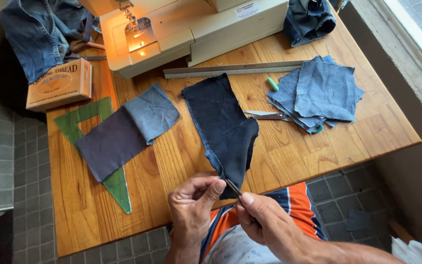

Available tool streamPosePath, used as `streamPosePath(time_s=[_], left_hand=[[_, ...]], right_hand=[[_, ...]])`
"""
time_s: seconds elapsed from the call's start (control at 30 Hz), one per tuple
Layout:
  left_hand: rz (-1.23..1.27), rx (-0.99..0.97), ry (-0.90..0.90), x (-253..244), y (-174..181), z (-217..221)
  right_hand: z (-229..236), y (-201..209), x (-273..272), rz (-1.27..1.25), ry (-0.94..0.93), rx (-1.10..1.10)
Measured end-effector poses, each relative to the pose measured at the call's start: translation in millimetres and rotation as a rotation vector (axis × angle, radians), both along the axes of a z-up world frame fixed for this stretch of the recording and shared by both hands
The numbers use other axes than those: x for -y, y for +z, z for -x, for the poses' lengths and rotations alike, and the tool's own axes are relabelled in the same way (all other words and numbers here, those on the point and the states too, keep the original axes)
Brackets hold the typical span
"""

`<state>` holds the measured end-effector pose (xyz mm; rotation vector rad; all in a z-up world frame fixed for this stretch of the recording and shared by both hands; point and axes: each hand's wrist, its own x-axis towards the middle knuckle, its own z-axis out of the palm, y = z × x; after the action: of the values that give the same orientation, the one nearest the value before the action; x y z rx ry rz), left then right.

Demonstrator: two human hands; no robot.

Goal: The person uses small scissors to trim the edges of a dark blue denim fabric piece on a wooden table. They carefully cut along the seams and remove excess material, occasionally adjusting the fabric's position. A sewing machine and other sewing supplies are visible in the background.

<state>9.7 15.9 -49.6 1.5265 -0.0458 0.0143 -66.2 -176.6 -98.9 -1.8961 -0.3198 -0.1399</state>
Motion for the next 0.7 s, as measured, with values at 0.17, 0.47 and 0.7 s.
streamPosePath(time_s=[0.17, 0.47, 0.7], left_hand=[[-0.009, 0.025, -0.017, 3, 2, 0], [-0.109, 0.109, -0.033, 7, 9, 0], [-0.171, 0.142, -0.057, 8, 18, -1]], right_hand=[[-10, 35, -1, -0.402, -0.032, -0.578], [-15, 57, -11, -0.903, 0.039, -0.800], [-15, 61, -17, -0.960, 0.030, -0.758]])
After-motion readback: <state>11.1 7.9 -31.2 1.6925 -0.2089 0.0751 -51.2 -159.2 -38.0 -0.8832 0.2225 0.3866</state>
